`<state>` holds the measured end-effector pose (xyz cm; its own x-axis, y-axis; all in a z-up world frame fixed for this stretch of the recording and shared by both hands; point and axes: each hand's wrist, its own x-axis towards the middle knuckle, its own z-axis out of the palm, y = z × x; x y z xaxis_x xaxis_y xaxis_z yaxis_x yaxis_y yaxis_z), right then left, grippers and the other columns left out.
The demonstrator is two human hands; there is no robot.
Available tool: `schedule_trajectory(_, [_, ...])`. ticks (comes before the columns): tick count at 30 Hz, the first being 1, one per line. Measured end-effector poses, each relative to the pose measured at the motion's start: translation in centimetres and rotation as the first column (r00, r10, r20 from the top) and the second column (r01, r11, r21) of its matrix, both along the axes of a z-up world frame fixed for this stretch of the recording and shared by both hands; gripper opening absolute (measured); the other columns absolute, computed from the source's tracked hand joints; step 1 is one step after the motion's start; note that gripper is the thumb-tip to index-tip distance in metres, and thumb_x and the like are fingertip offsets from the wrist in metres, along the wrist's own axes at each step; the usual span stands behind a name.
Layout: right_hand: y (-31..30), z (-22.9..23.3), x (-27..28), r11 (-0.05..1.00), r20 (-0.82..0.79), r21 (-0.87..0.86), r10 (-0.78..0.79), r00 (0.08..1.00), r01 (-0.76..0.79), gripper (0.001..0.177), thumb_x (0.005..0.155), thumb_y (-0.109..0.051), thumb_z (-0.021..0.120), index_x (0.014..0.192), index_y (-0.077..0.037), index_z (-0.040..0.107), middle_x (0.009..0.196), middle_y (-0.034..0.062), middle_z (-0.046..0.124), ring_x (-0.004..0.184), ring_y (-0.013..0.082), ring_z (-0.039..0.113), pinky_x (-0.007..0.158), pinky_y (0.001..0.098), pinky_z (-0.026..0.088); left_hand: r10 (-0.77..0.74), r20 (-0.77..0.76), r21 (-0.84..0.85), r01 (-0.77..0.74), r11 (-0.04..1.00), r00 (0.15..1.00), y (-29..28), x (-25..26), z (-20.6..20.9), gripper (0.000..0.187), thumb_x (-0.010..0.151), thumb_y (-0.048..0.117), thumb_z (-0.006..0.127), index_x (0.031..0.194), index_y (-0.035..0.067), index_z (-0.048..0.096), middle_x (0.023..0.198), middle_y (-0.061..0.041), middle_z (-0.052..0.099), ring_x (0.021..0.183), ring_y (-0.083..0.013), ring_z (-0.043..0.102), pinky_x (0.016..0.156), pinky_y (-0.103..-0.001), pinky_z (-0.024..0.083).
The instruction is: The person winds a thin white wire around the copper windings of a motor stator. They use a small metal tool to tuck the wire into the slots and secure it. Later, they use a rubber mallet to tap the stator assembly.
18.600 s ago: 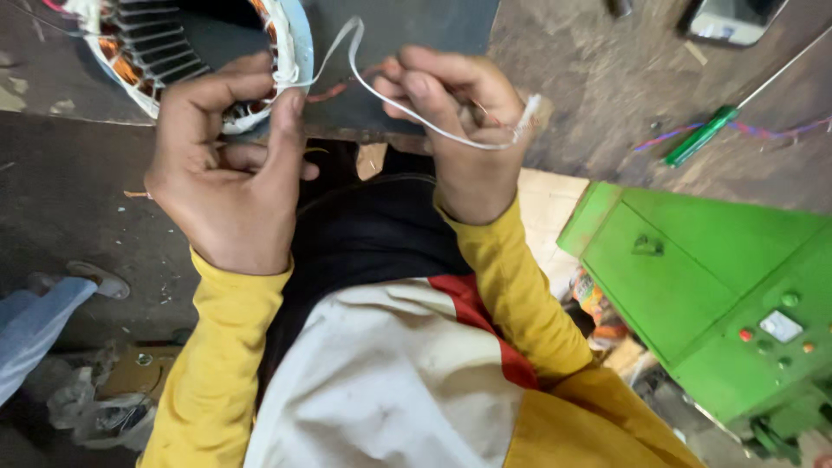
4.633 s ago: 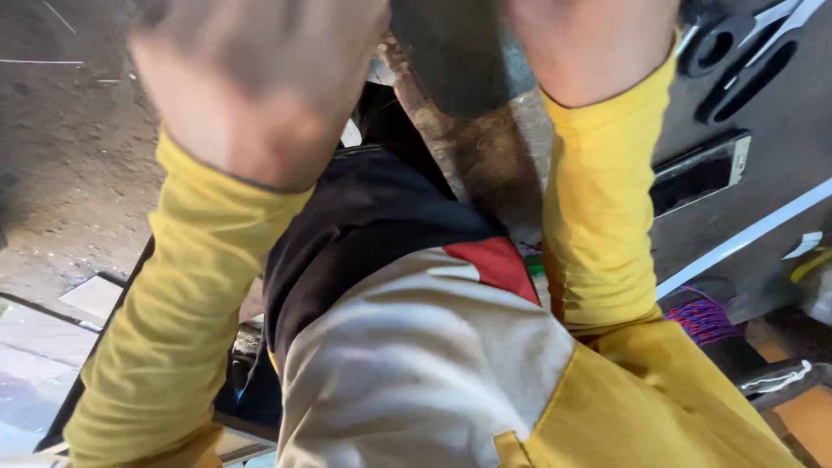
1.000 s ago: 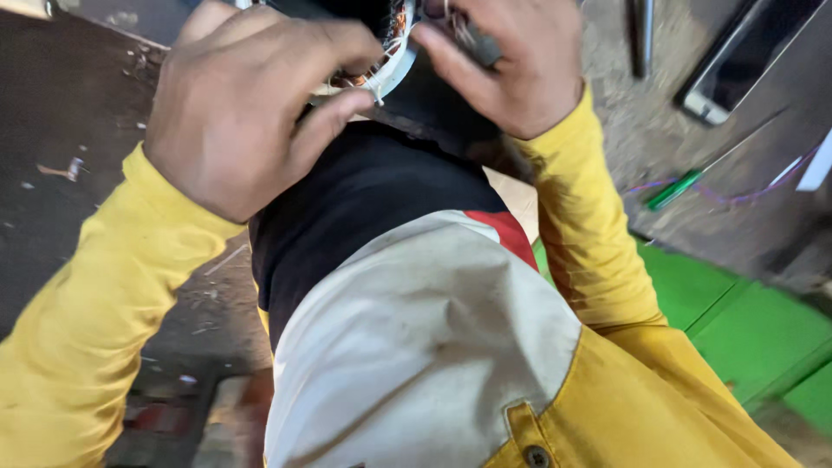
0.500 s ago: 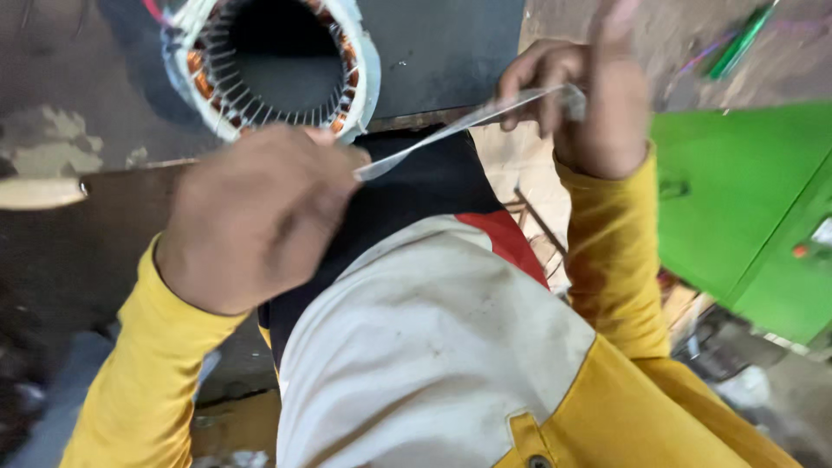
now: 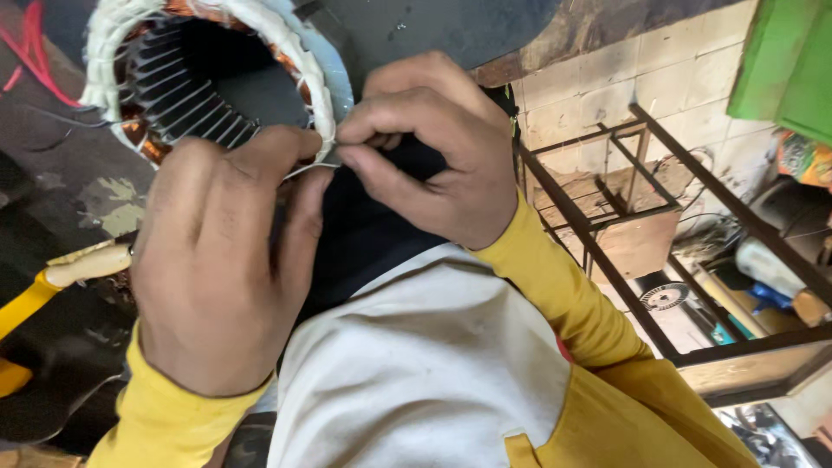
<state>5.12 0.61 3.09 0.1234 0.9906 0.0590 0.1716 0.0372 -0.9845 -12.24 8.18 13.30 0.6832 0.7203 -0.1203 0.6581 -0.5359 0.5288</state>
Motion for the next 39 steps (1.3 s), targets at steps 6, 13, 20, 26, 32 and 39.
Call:
schedule_trajectory(6, [0.4,-0.3,-0.1,0.999,-0.056,-0.017,-0.034,0.998,0.033,0.017,0.103,-0.002,0.08,0.115,-0.004,0.068,0.122,0.0076,0.062,0.095,0.0097,0.07,0.083,0.0218,0.062,-0.014,-0.008,-0.074,0.013,0.997,1.0,0.7,-0.6,0.4,0.024,0.105,0.003,0.077,0.124,0.002,0.062,0.104,-0.013,0.059,0.084,-0.0288,0.06,0.073,-0.037,0.049])
schedule_trajectory(13, [-0.1,-0.6,-0.9,0.99,0.166,0.119,-0.094,0.982,0.074,0.018,0.099,-0.001,0.083,0.111,-0.005,0.071,0.116,0.0081,0.062,0.097,0.0164,0.068,0.083,0.0268,0.057,0.002,0.009,-0.148,-0.001,0.989,1.0,1.5,0.2,0.4,0.025,0.1,-0.002,0.078,0.118,-0.001,0.06,0.105,-0.013,0.06,0.077,-0.0228,0.059,0.068,-0.034,0.048])
schedule_trajectory(20, [-0.7,-0.5,-0.6,0.994,0.022,0.049,-0.094,0.995,0.093,0.021,0.097,-0.001,0.083,0.112,-0.006,0.07,0.116,0.0064,0.064,0.097,0.0147,0.069,0.083,0.0262,0.058,-0.012,-0.088,-0.194,-0.005,0.981,0.996,2.3,1.3,0.7,0.027,0.094,0.002,0.082,0.114,-0.001,0.063,0.093,-0.013,0.059,0.066,-0.0199,0.055,0.058,-0.034,0.045])
schedule_trajectory(26, [-0.2,0.9,-1.1,0.986,0.239,0.099,-0.153,0.959,0.133,0.025,0.099,0.001,0.084,0.117,-0.007,0.069,0.113,0.0055,0.063,0.096,0.0151,0.068,0.082,0.0254,0.058,-0.041,-0.062,-0.204,0.028,0.979,0.997,2.7,0.9,1.0,0.027,0.096,0.002,0.08,0.117,0.0,0.062,0.095,-0.012,0.058,0.071,-0.021,0.055,0.063,-0.036,0.045])
schedule_trajectory(32, [0.6,1.8,-2.5,0.98,0.334,0.082,-0.198,0.922,0.18,0.025,0.092,0.004,0.079,0.105,-0.005,0.061,0.103,0.0069,0.059,0.086,0.0152,0.066,0.07,0.0278,0.055,0.01,-0.013,-0.257,-0.013,0.966,1.0,2.9,0.3,1.1,0.03,0.101,-0.002,0.071,0.127,-0.001,0.056,0.095,-0.013,0.055,0.071,-0.0204,0.051,0.065,-0.035,0.044])
schedule_trajectory(39, [-0.8,0.3,-1.9,0.968,0.265,-0.008,-0.241,0.934,0.252,0.025,0.084,0.004,0.07,0.102,-0.001,0.055,0.098,0.0128,0.055,0.075,0.0169,0.059,0.061,0.0287,0.051,0.05,-0.021,-0.337,-0.054,0.94,0.999,3.3,0.1,1.5,0.03,0.106,0.001,0.064,0.134,0.0,0.053,0.082,-0.008,0.051,0.067,-0.0169,0.048,0.064,-0.032,0.042])
